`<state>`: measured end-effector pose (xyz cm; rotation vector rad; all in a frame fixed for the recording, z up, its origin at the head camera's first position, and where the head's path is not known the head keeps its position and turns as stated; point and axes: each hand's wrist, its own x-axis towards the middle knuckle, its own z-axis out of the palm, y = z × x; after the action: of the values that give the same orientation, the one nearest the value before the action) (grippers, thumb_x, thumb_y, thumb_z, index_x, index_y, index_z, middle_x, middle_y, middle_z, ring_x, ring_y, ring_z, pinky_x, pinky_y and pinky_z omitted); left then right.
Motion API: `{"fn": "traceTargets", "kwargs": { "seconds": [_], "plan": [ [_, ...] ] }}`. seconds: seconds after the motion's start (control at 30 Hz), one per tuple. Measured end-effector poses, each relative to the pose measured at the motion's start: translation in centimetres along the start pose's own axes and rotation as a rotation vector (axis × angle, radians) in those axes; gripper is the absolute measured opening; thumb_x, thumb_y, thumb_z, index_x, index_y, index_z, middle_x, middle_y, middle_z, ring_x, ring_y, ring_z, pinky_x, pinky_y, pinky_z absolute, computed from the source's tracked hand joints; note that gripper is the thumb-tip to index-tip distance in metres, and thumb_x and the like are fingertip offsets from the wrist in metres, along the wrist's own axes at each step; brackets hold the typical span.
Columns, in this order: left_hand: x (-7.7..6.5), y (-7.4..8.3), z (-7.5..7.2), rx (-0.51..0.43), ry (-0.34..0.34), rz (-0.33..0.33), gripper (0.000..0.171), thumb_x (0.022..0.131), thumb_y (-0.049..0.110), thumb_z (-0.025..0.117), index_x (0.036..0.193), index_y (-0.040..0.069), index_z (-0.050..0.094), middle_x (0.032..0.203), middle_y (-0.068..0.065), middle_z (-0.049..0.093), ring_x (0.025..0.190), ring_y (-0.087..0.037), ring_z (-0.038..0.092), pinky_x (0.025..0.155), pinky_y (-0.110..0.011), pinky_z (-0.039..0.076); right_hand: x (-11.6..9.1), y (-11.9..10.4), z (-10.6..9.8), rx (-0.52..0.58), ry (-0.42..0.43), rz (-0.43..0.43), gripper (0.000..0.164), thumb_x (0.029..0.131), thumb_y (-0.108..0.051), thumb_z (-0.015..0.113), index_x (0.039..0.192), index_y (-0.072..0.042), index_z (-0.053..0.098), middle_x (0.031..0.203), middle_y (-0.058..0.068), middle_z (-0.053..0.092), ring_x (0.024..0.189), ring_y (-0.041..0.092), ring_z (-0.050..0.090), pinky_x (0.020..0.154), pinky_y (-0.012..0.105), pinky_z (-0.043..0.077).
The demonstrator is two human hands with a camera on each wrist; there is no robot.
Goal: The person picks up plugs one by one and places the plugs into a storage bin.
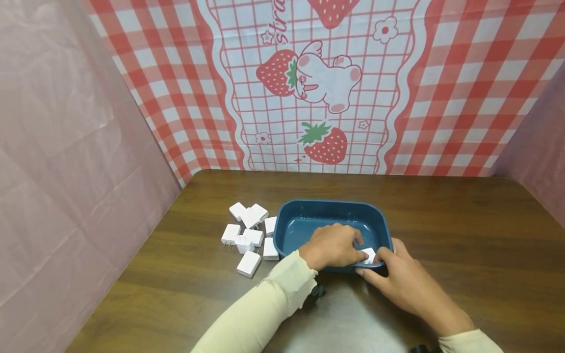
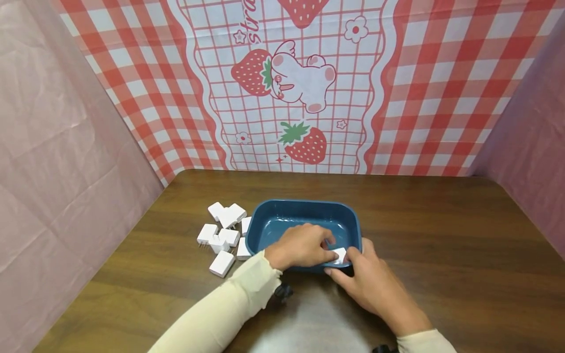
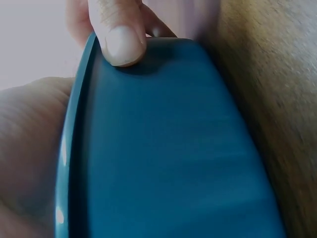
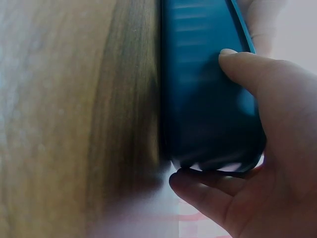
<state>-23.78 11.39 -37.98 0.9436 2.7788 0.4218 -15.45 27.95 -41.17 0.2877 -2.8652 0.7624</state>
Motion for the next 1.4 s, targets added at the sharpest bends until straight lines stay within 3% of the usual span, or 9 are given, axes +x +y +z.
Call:
{"fn": "traceTargets", "kwargs": {
  "seconds": [0.1, 0.23, 0.43, 0.67, 1.0, 1.2, 1.4],
  "plan": [
    [-0.4, -0.2, -0.1, -0.019, 0.029, 0.035, 0.028, 0.094, 0.045, 0.066, 0.112, 0.025, 0.074, 0.092, 0.017, 0.067, 0.074, -0.001, 0.055, 0.064, -0.027, 0.045, 0.0, 0.0, 0.0, -0.002, -0.012, 0.008, 0.038, 0.088, -0.050, 0.074, 0.086, -0.014, 0.062, 0.131, 0.031, 0.046, 0.077, 0.024, 0.059, 0.063, 0.041, 0.049],
    [-1.3, -0.5, -0.6, -0.032, 0.129, 0.084, 0.028, 0.096, 0.043, 0.063, 0.113, 0.024, 0.075, 0.092, 0.017, 0.067, 0.076, 0.003, 0.055, 0.062, -0.022, 0.045, 0.0, 0.0, -0.1, -0.006, -0.010, 0.011, 0.037, 0.087, -0.049, 0.075, 0.088, -0.013, 0.063, 0.130, 0.031, 0.047, 0.080, 0.027, 0.060, 0.064, 0.044, 0.050],
    [-3.3, -1.8, -1.7, -0.067, 0.255, 0.089, 0.022, 0.097, 0.040, 0.063, 0.108, 0.026, 0.075, 0.087, 0.020, 0.063, 0.073, 0.007, 0.051, 0.060, -0.018, 0.043, 0.2, 0.0, 0.0, -0.014, -0.042, 0.031, 0.044, 0.087, -0.053, 0.073, 0.089, -0.010, 0.064, 0.129, 0.033, 0.046, 0.084, 0.031, 0.061, 0.066, 0.048, 0.052],
    [-5.1, -3.5, -2.3, -0.106, 0.306, 0.129, 0.021, 0.097, 0.037, 0.063, 0.107, 0.023, 0.075, 0.083, 0.020, 0.061, 0.071, 0.007, 0.052, 0.061, -0.017, 0.043, 0.3, -0.3, -0.1, -0.027, -0.052, 0.057, 0.041, 0.085, -0.051, 0.076, 0.088, -0.011, 0.065, 0.128, 0.031, 0.047, 0.088, 0.032, 0.061, 0.072, 0.053, 0.054],
    [-7.7, -5.9, -3.0, -0.147, 0.369, 0.124, 0.019, 0.098, 0.034, 0.063, 0.106, 0.021, 0.074, 0.090, 0.016, 0.065, 0.079, 0.003, 0.057, 0.068, -0.021, 0.048, 0.3, -0.2, 0.0, -0.027, -0.080, 0.085, 0.044, 0.084, -0.054, 0.075, 0.090, -0.012, 0.066, 0.128, 0.030, 0.047, 0.088, 0.032, 0.061, 0.075, 0.056, 0.053],
    [-8.7, -7.4, -3.1, -0.209, 0.475, 0.112, 0.024, 0.100, 0.035, 0.060, 0.112, 0.018, 0.073, 0.101, 0.012, 0.068, 0.089, -0.001, 0.060, 0.077, -0.028, 0.051, 0.4, -0.2, 0.2, -0.029, -0.080, 0.097, 0.044, 0.084, -0.053, 0.076, 0.092, -0.011, 0.066, 0.127, 0.030, 0.048, 0.091, 0.034, 0.061, 0.078, 0.059, 0.053],
    [-9.4, -8.8, -2.7, -0.266, 0.620, 0.081, 0.019, 0.099, 0.029, 0.062, 0.110, 0.017, 0.074, 0.100, 0.010, 0.069, 0.089, -0.002, 0.060, 0.078, -0.029, 0.051, 0.3, -0.2, 0.1, -0.028, -0.072, 0.092, 0.041, 0.085, -0.052, 0.076, 0.091, -0.012, 0.066, 0.127, 0.028, 0.048, 0.093, 0.033, 0.060, 0.079, 0.058, 0.053]
  ]
}}
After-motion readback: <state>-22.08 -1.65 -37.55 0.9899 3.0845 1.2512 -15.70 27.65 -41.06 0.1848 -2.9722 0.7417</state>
